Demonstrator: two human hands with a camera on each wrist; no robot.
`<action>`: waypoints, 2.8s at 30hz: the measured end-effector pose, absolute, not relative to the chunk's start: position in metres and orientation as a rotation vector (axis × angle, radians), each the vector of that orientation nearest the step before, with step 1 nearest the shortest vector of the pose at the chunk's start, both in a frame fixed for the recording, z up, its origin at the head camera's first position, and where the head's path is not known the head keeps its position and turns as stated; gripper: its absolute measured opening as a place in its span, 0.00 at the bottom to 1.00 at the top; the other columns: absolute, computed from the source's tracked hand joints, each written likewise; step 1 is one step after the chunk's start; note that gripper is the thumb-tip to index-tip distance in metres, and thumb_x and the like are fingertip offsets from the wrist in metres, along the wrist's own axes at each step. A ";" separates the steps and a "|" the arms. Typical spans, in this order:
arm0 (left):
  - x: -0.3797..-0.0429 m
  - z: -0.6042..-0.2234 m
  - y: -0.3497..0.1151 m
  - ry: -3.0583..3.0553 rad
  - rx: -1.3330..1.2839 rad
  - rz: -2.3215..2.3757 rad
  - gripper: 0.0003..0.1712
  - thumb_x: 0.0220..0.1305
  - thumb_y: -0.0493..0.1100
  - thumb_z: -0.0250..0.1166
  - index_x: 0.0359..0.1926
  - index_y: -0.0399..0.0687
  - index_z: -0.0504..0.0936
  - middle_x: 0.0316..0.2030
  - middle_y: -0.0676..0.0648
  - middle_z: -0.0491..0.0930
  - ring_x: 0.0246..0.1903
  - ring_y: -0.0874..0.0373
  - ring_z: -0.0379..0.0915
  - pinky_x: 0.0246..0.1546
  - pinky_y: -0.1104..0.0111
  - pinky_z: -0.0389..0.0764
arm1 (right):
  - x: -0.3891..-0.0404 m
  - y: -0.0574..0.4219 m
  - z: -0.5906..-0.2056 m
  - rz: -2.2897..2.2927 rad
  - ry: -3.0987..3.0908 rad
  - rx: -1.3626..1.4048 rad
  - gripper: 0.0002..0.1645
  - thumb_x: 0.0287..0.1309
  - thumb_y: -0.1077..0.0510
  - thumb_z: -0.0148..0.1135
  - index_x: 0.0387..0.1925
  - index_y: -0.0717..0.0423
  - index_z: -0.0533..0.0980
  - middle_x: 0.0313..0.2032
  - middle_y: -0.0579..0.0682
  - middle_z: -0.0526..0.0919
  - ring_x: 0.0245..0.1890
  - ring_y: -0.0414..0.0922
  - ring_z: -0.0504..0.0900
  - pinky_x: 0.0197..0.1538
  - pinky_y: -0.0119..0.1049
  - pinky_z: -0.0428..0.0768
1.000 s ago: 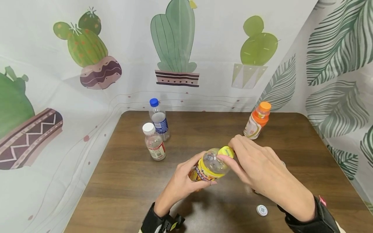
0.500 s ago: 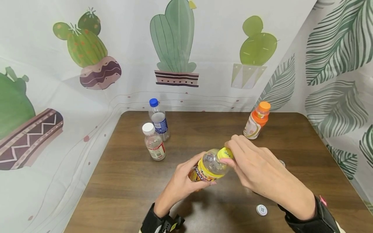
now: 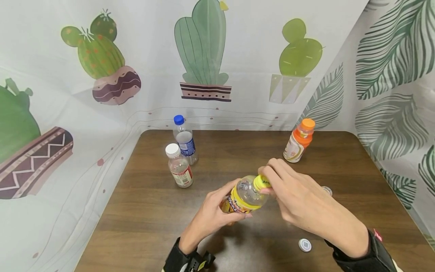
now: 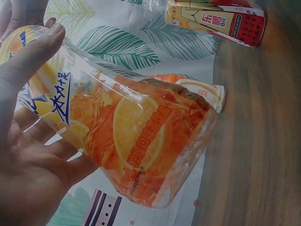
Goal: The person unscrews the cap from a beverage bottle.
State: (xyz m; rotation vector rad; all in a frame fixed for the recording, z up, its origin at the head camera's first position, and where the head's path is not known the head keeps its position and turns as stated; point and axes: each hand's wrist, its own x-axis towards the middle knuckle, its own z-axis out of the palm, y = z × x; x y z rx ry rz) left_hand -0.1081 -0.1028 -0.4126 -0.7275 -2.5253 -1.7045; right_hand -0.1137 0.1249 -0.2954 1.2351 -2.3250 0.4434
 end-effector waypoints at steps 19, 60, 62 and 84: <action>-0.110 -0.414 -0.108 -2.532 -0.708 -1.662 0.43 0.52 0.51 0.78 0.68 0.74 0.68 0.53 0.61 0.80 0.45 0.64 0.78 0.46 0.67 0.81 | -0.106 0.122 -0.285 0.421 -2.452 0.874 0.24 0.58 0.34 0.64 0.33 0.50 0.75 0.25 0.37 0.72 0.25 0.33 0.68 0.25 0.30 0.71; -0.107 -0.411 -0.108 -2.536 -0.761 -1.677 0.43 0.51 0.52 0.78 0.67 0.73 0.69 0.50 0.61 0.81 0.44 0.63 0.78 0.45 0.68 0.81 | -0.107 0.127 -0.287 0.557 -2.411 1.107 0.11 0.65 0.48 0.62 0.45 0.47 0.77 0.35 0.36 0.72 0.29 0.30 0.67 0.24 0.22 0.67; -0.107 -0.411 -0.108 -2.540 -0.760 -1.661 0.43 0.51 0.52 0.78 0.67 0.72 0.69 0.50 0.61 0.81 0.45 0.64 0.78 0.45 0.68 0.81 | -0.107 0.129 -0.287 0.580 -2.421 1.125 0.12 0.63 0.52 0.65 0.46 0.47 0.77 0.37 0.36 0.72 0.28 0.30 0.67 0.24 0.22 0.67; -0.108 -0.412 -0.102 -2.534 -0.820 -1.666 0.44 0.52 0.50 0.78 0.68 0.71 0.68 0.52 0.60 0.81 0.46 0.63 0.78 0.48 0.67 0.80 | -0.095 0.123 -0.283 0.323 -2.502 0.646 0.36 0.61 0.24 0.49 0.13 0.44 0.61 0.07 0.33 0.53 0.10 0.32 0.52 0.14 0.30 0.53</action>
